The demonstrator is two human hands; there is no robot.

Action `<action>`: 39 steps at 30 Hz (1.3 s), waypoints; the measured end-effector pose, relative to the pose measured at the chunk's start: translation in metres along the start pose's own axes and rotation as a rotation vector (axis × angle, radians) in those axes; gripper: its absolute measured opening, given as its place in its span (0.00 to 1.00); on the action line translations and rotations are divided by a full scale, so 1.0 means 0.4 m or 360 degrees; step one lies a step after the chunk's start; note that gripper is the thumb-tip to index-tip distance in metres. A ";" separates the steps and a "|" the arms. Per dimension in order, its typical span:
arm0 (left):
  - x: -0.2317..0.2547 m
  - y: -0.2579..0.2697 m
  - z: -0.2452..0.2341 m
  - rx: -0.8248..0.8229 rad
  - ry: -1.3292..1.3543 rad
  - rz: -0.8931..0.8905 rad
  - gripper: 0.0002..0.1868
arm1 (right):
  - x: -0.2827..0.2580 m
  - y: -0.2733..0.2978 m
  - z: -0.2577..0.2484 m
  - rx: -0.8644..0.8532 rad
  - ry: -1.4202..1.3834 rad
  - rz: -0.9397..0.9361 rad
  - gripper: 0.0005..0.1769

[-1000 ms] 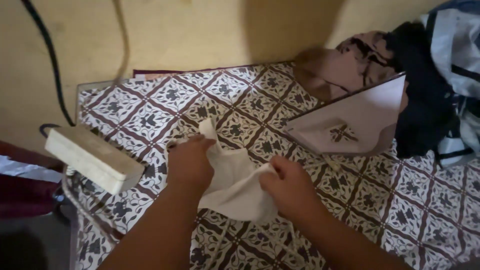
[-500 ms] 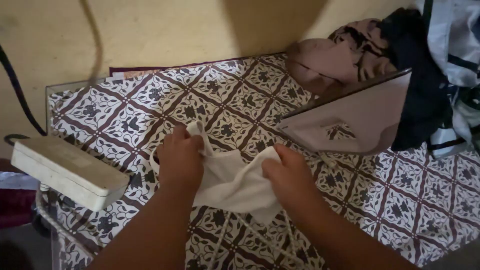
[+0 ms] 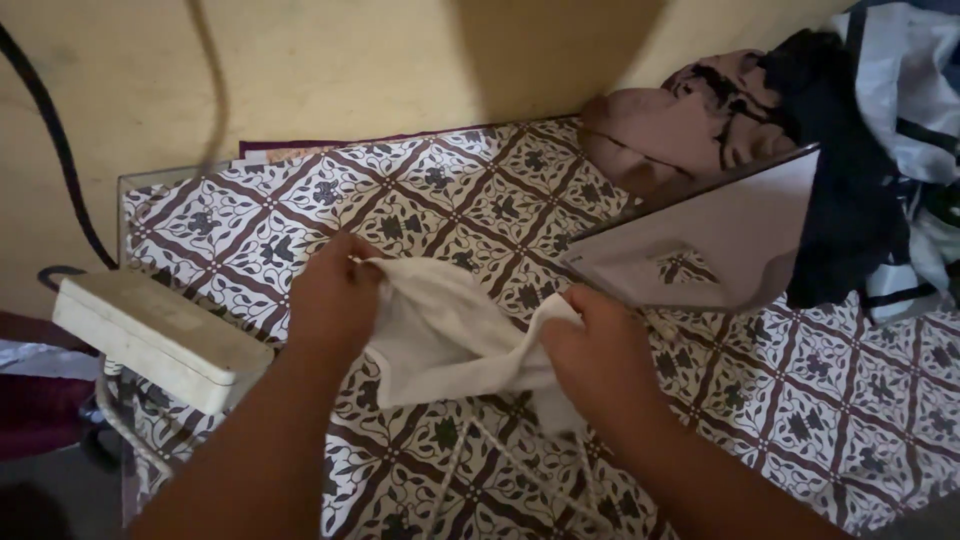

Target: Iron and fold various articles of clothing, including polo shirts, undershirts, and t-shirts on a patterned workspace surface.

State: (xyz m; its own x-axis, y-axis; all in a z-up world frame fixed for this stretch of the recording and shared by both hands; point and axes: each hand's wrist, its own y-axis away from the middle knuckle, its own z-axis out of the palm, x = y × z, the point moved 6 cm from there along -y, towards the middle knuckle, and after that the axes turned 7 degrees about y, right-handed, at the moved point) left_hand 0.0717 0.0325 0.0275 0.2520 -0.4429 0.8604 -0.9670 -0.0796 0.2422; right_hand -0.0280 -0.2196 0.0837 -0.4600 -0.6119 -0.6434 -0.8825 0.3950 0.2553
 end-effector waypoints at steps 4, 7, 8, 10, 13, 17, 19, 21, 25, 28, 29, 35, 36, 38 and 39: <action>-0.011 -0.045 -0.022 -0.0141 0.0289 -0.0019 0.09 | -0.032 0.023 -0.036 0.0084 0.0206 0.0008 0.17; 0.026 -0.040 -0.043 -0.0208 0.0484 -0.0122 0.11 | -0.024 0.036 -0.054 0.0145 0.0323 0.0032 0.21; 0.018 -0.043 -0.049 -0.0180 0.0509 -0.0228 0.12 | -0.023 0.042 -0.059 0.0149 0.0368 0.0053 0.21; 0.009 -0.046 -0.058 -0.0151 0.0533 -0.0331 0.14 | -0.022 0.054 -0.069 0.0155 0.0412 0.0071 0.21; -0.002 -0.048 -0.067 -0.0029 0.0682 -0.0267 0.15 | -0.004 0.066 -0.079 0.0164 0.0456 0.0101 0.18; 0.041 0.013 -0.069 0.0015 0.0639 0.0000 0.14 | 0.008 0.062 -0.069 0.0154 0.0102 -0.0135 0.15; 0.065 0.060 -0.051 -0.0028 0.0548 0.0058 0.14 | -0.008 0.066 -0.060 0.0087 -0.0085 -0.0190 0.13; 0.067 0.092 0.013 -0.0363 0.0477 0.0045 0.10 | -0.026 0.075 -0.041 -0.0134 -0.0470 -0.0034 0.13; 0.122 0.180 0.054 -0.0515 0.0547 0.0070 0.06 | -0.113 0.115 -0.060 -0.0249 -0.0659 0.0118 0.15; 0.167 0.244 0.049 -0.0414 0.0681 0.0036 0.11 | -0.133 0.115 -0.056 -0.0302 -0.0806 0.0215 0.18; 0.180 0.260 0.045 -0.0395 0.0702 0.0080 0.11 | -0.133 0.112 -0.051 -0.0320 -0.0942 0.0248 0.17; 0.286 0.355 -0.001 -0.0384 0.0556 0.0344 0.14 | -0.153 0.094 -0.055 -0.0416 -0.1261 0.0112 0.14; 0.306 0.373 -0.010 -0.0385 0.0495 0.0369 0.18 | -0.166 0.095 -0.059 -0.0438 -0.1272 0.0059 0.13; 0.296 0.378 -0.008 -0.0324 0.0428 0.0400 0.19 | -0.204 0.115 -0.075 -0.0436 -0.1297 0.0019 0.11; 0.292 0.379 -0.008 -0.0274 0.0361 0.0421 0.20 | -0.223 0.124 -0.084 -0.0431 -0.1321 -0.0006 0.09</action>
State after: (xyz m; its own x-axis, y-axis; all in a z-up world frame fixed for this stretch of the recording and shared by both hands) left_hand -0.0454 -0.0286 0.1661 0.0155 -0.2180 0.9758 -0.9839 0.1704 0.0537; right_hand -0.0341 -0.1685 0.1781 -0.3303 0.1255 -0.9355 -0.9252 0.1532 0.3472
